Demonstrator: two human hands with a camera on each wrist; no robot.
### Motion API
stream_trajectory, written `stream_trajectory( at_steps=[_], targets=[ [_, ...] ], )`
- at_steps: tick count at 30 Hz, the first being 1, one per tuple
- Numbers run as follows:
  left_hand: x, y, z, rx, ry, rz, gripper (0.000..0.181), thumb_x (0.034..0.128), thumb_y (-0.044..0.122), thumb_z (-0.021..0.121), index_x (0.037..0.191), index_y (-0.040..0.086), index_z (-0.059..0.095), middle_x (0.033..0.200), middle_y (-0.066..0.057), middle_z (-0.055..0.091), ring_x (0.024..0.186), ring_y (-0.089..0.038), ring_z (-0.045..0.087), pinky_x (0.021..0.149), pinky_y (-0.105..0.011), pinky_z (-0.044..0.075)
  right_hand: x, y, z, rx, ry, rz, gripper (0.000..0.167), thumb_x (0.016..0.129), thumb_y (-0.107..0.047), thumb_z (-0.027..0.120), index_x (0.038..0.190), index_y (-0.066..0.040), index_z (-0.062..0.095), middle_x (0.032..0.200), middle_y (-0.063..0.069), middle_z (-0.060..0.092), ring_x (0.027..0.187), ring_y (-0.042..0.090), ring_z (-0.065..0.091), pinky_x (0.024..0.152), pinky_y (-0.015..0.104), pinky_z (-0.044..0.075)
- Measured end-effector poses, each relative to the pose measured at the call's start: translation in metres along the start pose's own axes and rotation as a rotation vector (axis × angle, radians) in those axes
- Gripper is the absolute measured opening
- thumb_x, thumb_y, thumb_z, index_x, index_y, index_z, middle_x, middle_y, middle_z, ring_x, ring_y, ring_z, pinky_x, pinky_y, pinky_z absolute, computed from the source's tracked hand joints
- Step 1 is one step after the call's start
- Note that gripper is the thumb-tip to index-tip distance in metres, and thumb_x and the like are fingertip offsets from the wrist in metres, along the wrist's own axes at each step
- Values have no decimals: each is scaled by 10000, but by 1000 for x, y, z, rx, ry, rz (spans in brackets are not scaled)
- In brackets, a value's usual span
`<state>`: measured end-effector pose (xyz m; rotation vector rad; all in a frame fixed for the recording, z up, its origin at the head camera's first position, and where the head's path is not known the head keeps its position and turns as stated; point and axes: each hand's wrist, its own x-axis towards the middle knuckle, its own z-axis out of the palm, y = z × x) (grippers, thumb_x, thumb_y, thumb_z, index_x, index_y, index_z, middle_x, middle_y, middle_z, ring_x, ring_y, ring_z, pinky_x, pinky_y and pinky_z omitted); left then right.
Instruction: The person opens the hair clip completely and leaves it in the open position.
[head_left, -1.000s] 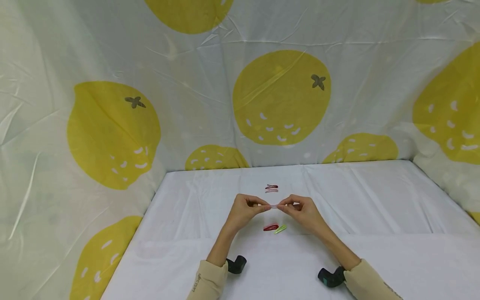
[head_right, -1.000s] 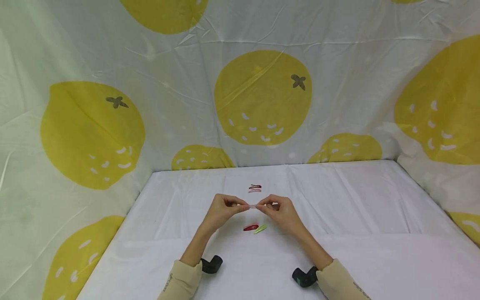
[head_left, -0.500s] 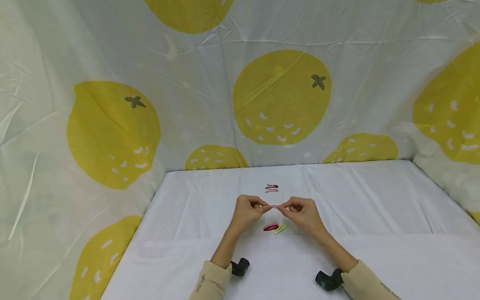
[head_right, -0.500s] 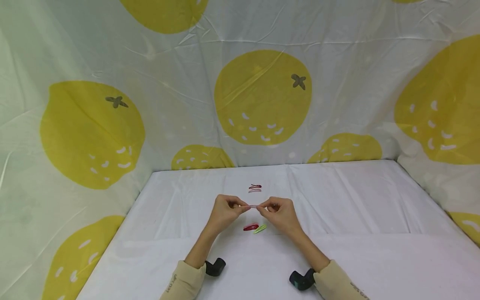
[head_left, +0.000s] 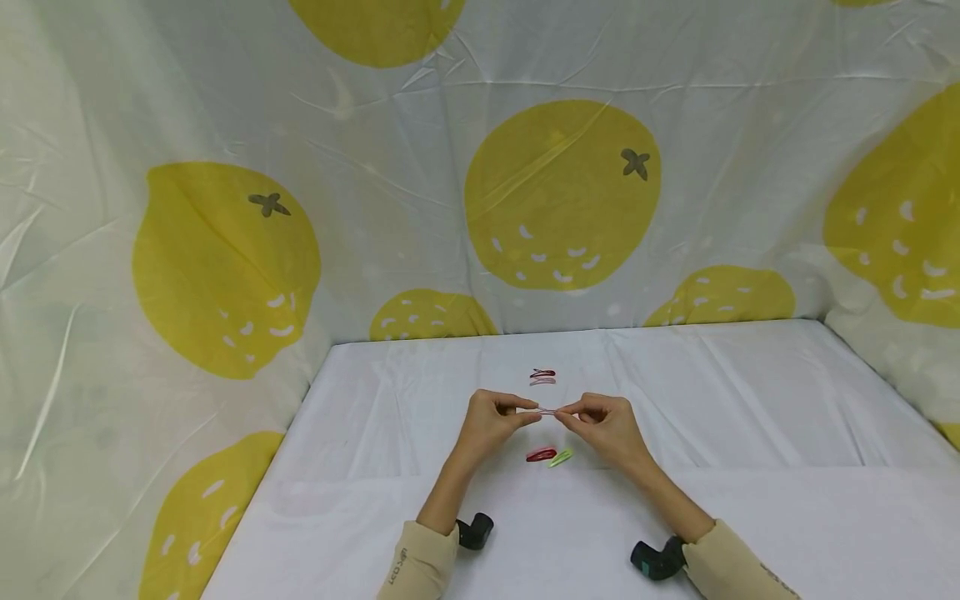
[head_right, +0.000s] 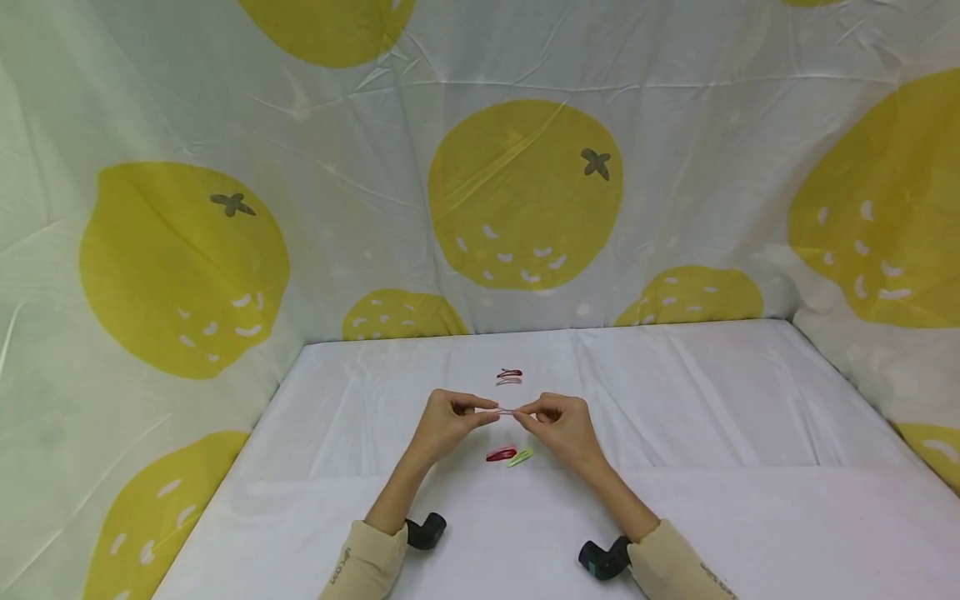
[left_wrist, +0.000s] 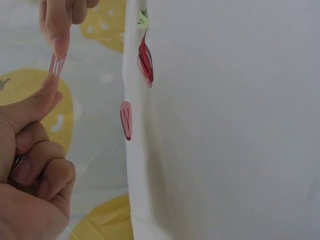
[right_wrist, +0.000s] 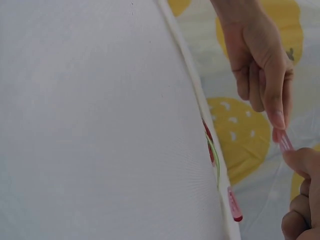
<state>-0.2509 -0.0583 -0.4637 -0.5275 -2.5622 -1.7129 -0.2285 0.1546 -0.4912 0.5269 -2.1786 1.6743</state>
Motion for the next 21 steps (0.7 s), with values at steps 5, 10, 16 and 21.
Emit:
stream_trajectory(
  at_steps=[5,10,16,21],
  targets=[
    [0,1,-3,1,-19,-1,174,815,92,876,965,14,833,558,12,450,541,-46,355,507,-198,270,0,7,-2,17,-18,14,72,830,-3,837,875,-59,831,545,50,415,571,5,349,503,224,298],
    [1,0,-4,21,-15,-7,173,817,83,873,969,12,831,558,24,444,546,-61,357,505,-196,271,0,8,-3,23,-18,39,59,837,-48,846,893,-64,835,559,45,447,579,11,364,517,220,310],
    [1,0,-3,37,-1,-4,56,839,51,847,877,12,832,558,35,488,543,-62,365,505,-187,280,0,7,-2,-6,-4,88,60,832,-78,858,887,-66,836,552,33,452,570,19,359,518,216,307],
    [1,0,-2,49,-2,25,37,841,41,841,844,7,826,561,37,469,532,-47,364,496,-187,274,1,4,-2,-40,31,177,90,807,-187,898,830,-126,836,548,-39,420,544,14,346,512,186,289]
  ],
)
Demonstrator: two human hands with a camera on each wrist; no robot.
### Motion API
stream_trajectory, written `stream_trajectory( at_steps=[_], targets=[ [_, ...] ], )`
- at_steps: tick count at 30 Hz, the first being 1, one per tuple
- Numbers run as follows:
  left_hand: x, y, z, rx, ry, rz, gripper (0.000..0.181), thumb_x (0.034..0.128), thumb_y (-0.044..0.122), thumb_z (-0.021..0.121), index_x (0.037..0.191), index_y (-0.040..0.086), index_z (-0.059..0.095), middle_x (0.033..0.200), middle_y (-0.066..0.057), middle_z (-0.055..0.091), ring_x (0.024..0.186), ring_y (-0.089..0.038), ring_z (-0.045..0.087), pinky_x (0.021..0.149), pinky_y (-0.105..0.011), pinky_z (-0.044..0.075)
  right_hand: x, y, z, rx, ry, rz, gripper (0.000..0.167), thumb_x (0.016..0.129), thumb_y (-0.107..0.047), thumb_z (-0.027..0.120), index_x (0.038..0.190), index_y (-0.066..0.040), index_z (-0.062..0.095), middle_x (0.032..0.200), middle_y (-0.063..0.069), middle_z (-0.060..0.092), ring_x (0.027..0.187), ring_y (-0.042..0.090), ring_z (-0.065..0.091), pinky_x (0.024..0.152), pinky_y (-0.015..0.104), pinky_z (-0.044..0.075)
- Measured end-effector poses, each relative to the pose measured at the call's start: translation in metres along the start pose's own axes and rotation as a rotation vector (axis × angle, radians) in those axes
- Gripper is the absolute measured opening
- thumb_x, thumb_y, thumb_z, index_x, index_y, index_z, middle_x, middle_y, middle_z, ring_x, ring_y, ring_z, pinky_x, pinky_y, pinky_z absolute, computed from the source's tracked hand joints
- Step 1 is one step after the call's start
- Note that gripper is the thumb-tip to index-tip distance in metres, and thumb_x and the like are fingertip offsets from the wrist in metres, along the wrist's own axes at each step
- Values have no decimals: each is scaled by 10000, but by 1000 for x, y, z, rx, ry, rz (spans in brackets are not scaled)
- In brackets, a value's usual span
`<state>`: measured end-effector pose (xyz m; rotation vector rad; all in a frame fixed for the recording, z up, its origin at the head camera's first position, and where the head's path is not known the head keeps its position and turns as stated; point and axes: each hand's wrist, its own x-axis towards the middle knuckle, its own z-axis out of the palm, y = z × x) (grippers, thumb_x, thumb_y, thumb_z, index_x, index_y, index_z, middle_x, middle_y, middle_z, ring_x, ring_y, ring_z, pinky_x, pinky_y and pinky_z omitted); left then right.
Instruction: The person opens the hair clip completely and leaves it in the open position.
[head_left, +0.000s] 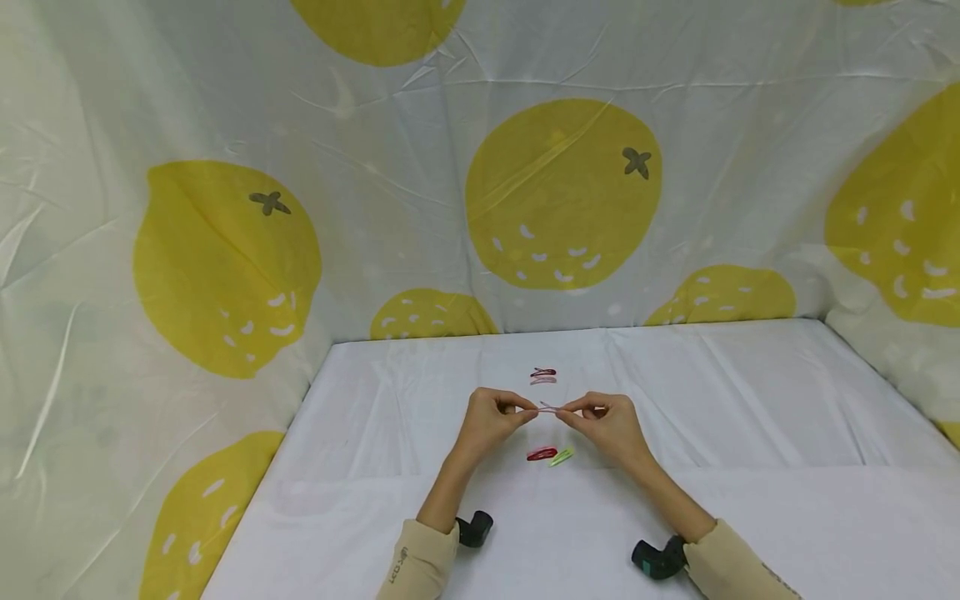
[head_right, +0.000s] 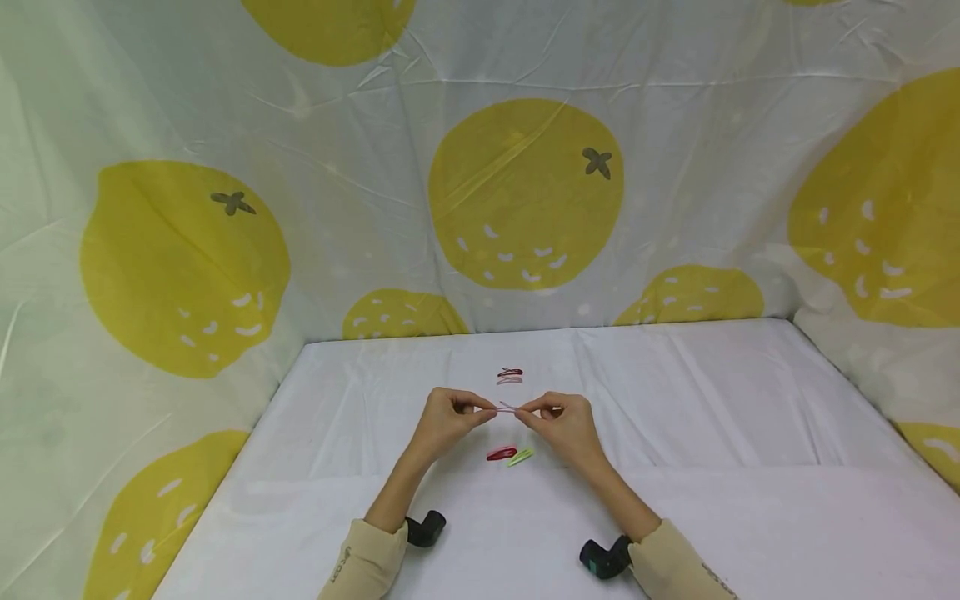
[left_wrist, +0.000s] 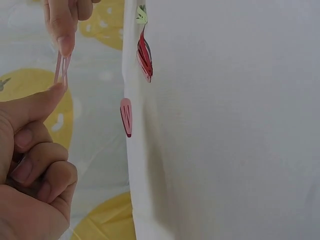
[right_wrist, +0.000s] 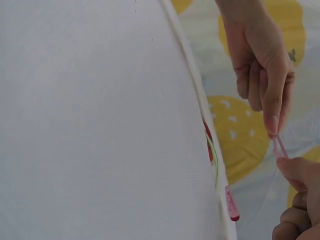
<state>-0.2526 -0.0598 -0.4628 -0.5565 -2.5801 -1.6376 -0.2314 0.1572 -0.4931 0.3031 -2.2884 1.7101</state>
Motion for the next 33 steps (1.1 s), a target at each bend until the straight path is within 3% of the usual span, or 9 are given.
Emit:
stream_trajectory(
  at_steps=[5,12,18,24,33],
  targets=[
    [2,1,2,17,-18,7,53,836,38,844,851,-9,822,561,27,453,527,-52,358,491,-189,267,1,-1,-1,-15,21,61,125,808,-224,900,833,-120,835,590,-37,482,550,6,352,498,185,285],
    [13,0,-1,50,-9,-47,43,841,41,837,837,0,824,573,35,510,550,-76,387,504,-193,289,9,1,2,-96,-18,99,94,860,-208,856,894,-121,844,699,26,621,650,57,475,560,185,374],
    [35,-6,1,165,14,-95,46,825,40,846,786,20,829,640,-51,664,586,-94,440,521,-202,332,31,7,9,-182,-16,187,58,871,-180,841,894,-128,853,677,-4,592,663,119,473,583,223,353],
    [53,-18,9,252,55,-144,72,811,57,863,749,44,829,722,-93,735,674,-113,502,572,-219,378,50,23,14,-240,-13,189,82,862,-144,839,901,-73,849,618,-30,572,639,117,461,568,233,324],
    [61,-26,13,294,52,-200,76,807,77,869,744,64,830,802,-95,771,740,-132,569,644,-251,447,58,31,18,-260,-12,203,92,856,-134,844,915,-63,846,599,-33,541,615,116,450,550,235,303]
  ],
)
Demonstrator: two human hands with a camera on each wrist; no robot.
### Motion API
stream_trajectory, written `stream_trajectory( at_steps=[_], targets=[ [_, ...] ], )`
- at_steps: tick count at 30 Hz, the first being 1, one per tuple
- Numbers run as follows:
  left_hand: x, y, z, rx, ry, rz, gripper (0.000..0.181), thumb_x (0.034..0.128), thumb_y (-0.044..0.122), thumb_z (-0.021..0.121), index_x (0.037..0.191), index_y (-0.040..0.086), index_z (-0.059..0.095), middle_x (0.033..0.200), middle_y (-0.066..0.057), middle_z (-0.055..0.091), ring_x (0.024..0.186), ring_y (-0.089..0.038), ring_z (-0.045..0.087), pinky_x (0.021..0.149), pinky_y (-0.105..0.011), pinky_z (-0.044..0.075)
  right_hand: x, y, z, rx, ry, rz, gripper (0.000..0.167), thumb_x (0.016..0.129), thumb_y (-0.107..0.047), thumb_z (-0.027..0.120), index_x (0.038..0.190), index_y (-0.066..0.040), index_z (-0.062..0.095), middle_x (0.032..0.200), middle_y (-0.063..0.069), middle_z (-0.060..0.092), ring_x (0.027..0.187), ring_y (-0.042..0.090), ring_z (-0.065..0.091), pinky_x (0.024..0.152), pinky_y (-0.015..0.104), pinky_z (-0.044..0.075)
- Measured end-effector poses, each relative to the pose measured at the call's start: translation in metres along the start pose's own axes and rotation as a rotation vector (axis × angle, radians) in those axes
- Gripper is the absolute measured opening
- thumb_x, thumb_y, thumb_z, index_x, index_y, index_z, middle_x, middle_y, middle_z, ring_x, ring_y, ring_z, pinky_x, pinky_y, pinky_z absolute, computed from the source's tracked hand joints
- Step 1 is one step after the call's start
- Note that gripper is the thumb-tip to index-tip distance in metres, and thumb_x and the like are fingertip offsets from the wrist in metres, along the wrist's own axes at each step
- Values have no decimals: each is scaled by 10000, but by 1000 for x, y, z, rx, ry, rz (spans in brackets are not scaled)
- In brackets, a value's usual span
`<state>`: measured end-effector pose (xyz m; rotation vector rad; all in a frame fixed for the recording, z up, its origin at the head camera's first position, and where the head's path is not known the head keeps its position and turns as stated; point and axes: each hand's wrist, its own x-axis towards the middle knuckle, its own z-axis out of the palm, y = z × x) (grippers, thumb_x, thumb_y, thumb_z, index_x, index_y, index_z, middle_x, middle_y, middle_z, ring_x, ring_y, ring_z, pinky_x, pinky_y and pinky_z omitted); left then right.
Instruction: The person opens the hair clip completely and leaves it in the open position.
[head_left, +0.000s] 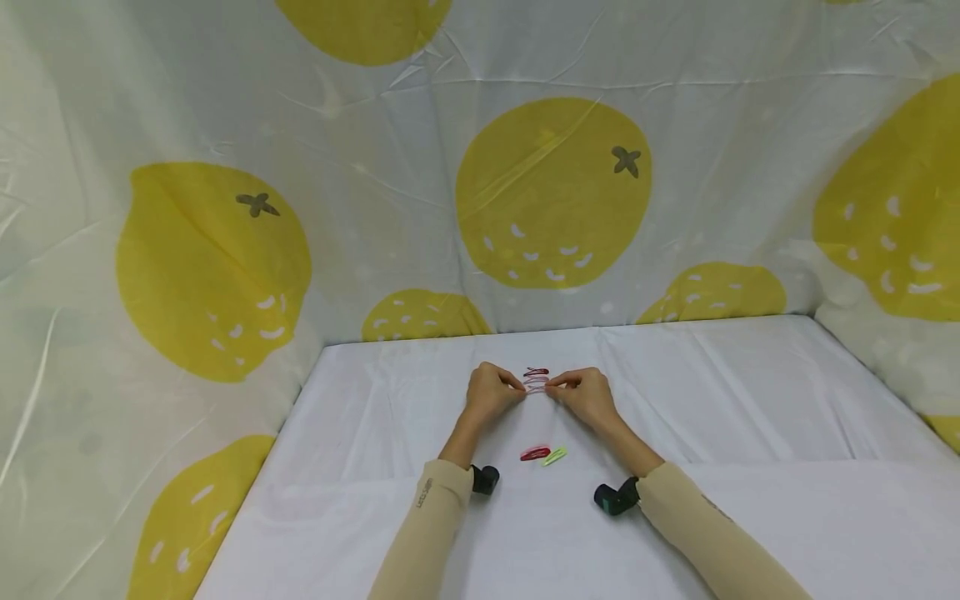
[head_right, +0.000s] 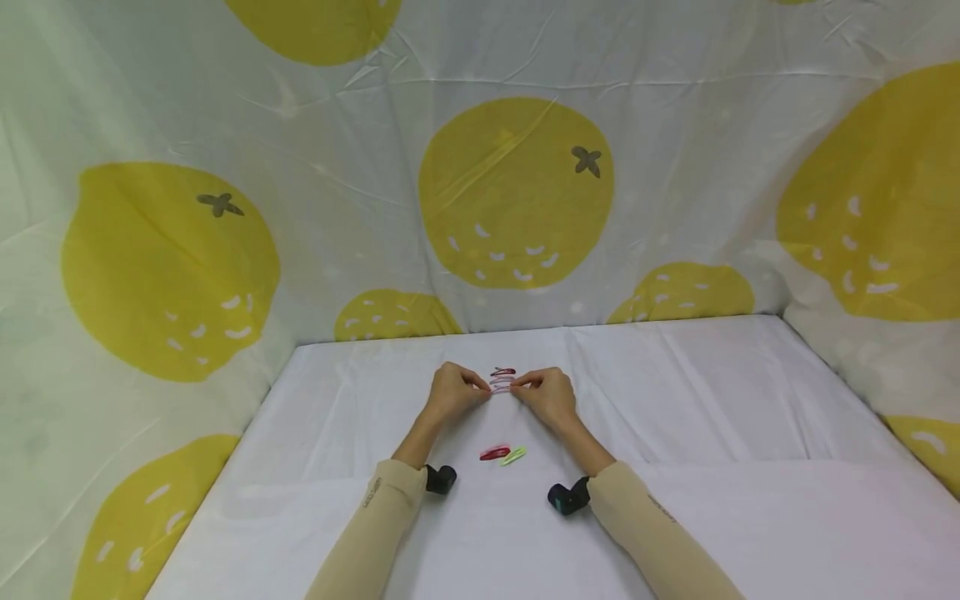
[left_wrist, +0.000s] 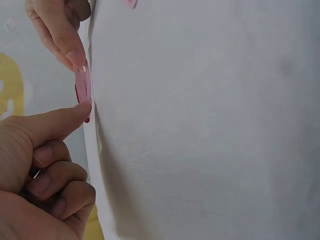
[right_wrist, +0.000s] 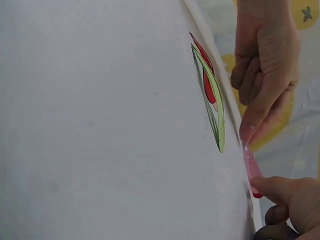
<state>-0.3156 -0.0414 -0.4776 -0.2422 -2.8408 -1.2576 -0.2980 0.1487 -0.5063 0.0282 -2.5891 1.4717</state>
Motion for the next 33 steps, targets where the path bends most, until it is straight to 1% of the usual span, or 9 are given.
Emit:
stream_trajectory(
  at_steps=[8,14,17,21,23,25,27,30,33],
  targets=[
    [-1,-5,-1,-16,-7,3,65,802,57,862,753,35,826,729,-95,745,678,-118,522,587,-228,403,-2,-3,2,-12,-6,0,127,842,-158,859,935,-72,849,584,-28,564,589,118,453,529,236,300],
    [-1,-6,0,-48,-13,5,57,806,52,858,764,30,827,714,-108,739,670,-119,499,595,-233,392,-2,-4,1,-20,-16,-1,130,850,-149,851,957,-77,849,600,-15,582,598,117,454,536,234,304],
    [-2,-7,-2,-59,-7,-10,53,810,62,861,775,36,831,730,-87,747,695,-113,508,624,-225,400,-2,-3,-1,-10,-26,3,139,856,-149,844,976,-79,847,614,-14,584,608,115,458,545,234,317],
    [-6,-5,-10,-143,-16,-56,46,824,64,850,818,22,833,658,-6,660,690,-107,477,619,-226,378,-5,0,-8,11,-42,-1,150,860,-154,843,990,-80,845,617,-20,568,625,115,455,559,232,327],
    [-11,-3,-16,-187,-43,-76,52,828,63,844,839,14,833,596,27,566,647,-108,437,595,-233,348,-9,1,-14,18,-62,-1,151,863,-156,842,998,-89,845,616,-24,543,630,117,444,563,228,322],
    [-19,-1,-22,-202,-87,-96,60,828,75,846,853,21,835,566,49,483,613,-104,402,580,-239,324,-15,1,-20,22,-97,9,161,864,-164,842,1011,-101,844,623,-29,525,634,121,439,564,224,322],
    [-27,0,-27,-183,-136,-112,61,821,91,859,853,43,839,552,56,437,592,-103,386,571,-246,310,-22,0,-27,23,-142,13,182,866,-176,841,1032,-101,840,631,-22,525,638,127,438,561,226,322],
    [-40,2,-30,-137,-204,-111,63,802,107,882,843,77,844,561,53,428,591,-109,389,563,-252,310,-35,-2,-35,18,-207,16,208,862,-191,845,1052,-107,835,641,-15,551,642,124,452,558,219,336],
    [-51,2,-30,-116,-256,-95,77,782,105,895,840,94,846,575,44,437,599,-116,391,564,-254,307,-48,-2,-39,19,-260,18,224,856,-215,853,1060,-123,835,633,-21,555,625,106,456,547,210,338]
  ],
)
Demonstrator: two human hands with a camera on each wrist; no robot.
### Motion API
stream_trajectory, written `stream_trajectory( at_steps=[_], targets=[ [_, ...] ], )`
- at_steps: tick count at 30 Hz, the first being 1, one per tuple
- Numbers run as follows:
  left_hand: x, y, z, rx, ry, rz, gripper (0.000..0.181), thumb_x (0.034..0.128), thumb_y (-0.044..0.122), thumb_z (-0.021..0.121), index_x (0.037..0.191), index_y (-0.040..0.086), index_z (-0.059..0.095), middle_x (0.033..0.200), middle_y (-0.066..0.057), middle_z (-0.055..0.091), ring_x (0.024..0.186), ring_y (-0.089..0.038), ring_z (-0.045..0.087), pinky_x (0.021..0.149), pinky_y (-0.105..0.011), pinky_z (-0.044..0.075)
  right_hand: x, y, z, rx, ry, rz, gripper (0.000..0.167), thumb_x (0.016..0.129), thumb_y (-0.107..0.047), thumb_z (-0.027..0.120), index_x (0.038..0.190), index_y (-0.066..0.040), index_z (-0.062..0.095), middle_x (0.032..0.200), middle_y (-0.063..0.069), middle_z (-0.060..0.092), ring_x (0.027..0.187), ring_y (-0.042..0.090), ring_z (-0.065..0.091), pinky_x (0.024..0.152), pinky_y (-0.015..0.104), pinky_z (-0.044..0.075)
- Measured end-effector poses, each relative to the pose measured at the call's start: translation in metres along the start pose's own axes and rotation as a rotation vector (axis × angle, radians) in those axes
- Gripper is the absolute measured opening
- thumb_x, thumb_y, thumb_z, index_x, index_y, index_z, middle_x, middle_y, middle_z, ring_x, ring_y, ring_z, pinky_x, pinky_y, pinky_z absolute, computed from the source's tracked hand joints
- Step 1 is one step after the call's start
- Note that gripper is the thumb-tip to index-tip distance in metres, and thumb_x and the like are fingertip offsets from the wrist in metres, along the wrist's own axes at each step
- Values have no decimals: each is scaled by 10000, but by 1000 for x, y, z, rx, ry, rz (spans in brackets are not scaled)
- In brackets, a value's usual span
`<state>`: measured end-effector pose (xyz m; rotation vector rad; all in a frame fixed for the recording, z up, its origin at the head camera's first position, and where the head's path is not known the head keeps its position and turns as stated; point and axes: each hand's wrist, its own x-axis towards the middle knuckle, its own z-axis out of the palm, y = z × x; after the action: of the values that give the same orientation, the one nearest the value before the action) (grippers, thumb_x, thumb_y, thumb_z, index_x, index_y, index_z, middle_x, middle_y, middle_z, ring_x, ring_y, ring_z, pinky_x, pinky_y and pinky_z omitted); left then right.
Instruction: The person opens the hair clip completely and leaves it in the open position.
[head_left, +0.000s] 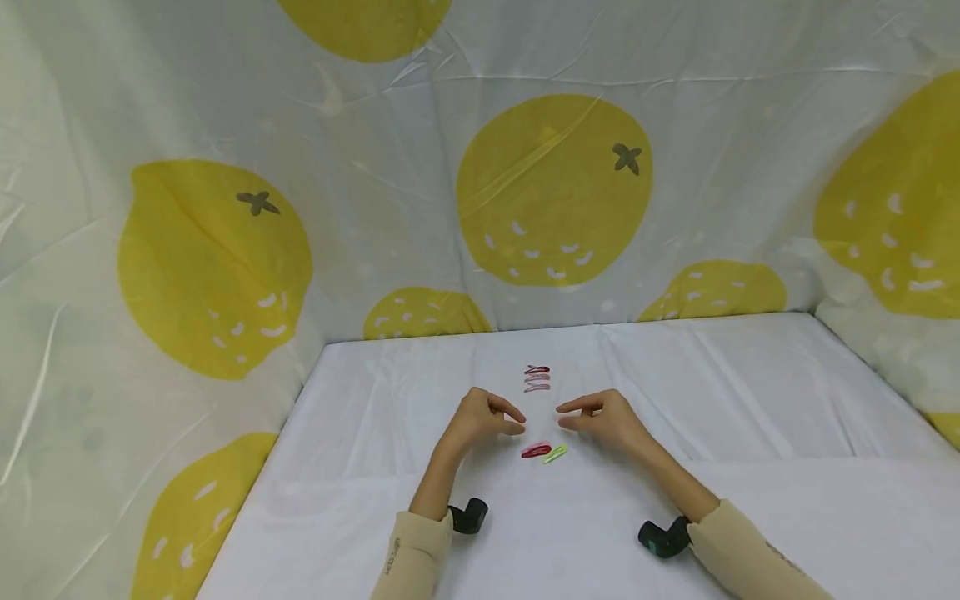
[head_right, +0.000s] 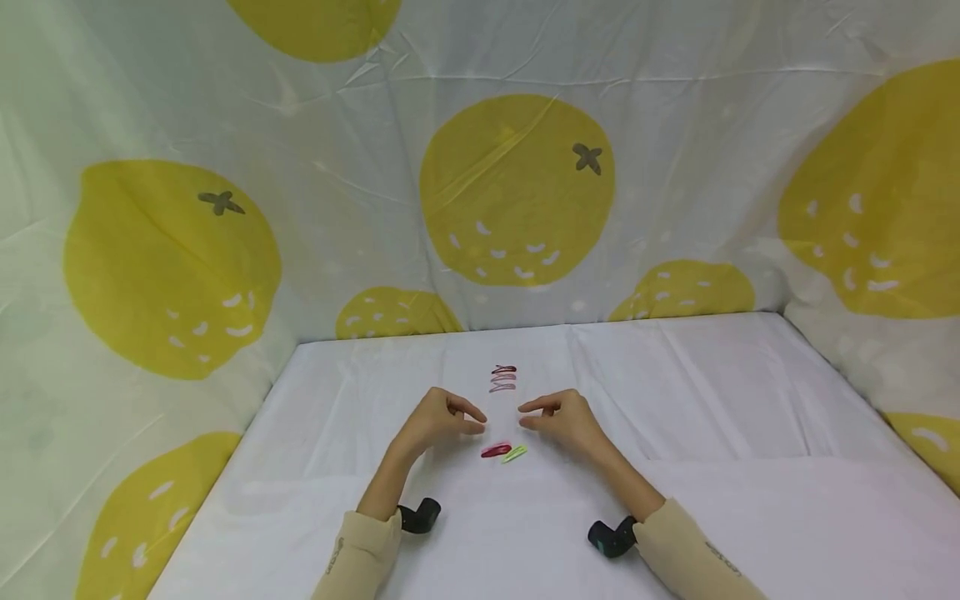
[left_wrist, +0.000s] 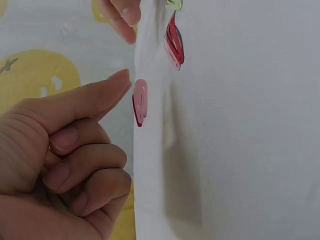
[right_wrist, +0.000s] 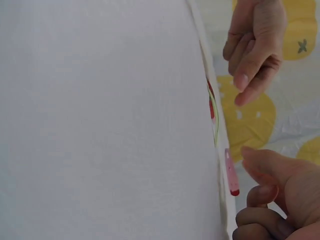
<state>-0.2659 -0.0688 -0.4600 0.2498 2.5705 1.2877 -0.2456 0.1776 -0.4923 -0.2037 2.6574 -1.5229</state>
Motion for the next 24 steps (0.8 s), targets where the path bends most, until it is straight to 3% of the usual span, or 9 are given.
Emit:
stream_trajectory(
  at_steps=[7,11,16,20,24],
  targets=[
    [-15,-2,9,32,-100,24,105,751,55,894,829,94,834,569,43,492,577,-96,423,531,-239,318,-16,-1,11,31,-114,-96,215,851,-220,851,1031,-103,837,580,-64,481,557,24,387,524,193,297],
    [-17,-3,14,46,-94,53,100,739,41,896,793,80,822,546,54,471,557,-85,411,512,-237,306,-17,0,20,23,-153,-129,121,847,-225,857,946,-156,849,578,-67,531,547,10,372,514,181,283],
    [-17,-5,17,46,-89,96,83,752,40,898,773,56,819,515,72,472,528,-63,389,498,-219,288,-17,0,21,26,-146,-147,72,840,-212,861,849,-145,835,599,-27,587,552,6,379,520,184,288],
    [-17,-6,18,49,-92,93,72,784,52,884,770,43,814,538,73,512,550,-60,412,514,-210,310,-17,1,21,12,-151,-145,79,850,-199,850,834,-129,818,597,-36,564,559,4,391,532,184,312],
    [-18,-6,17,32,-101,87,72,814,50,862,781,21,805,560,73,550,569,-57,437,539,-204,336,-18,-1,20,10,-176,-135,76,854,-186,839,835,-119,810,660,-27,653,586,9,426,552,179,343]
  ],
)
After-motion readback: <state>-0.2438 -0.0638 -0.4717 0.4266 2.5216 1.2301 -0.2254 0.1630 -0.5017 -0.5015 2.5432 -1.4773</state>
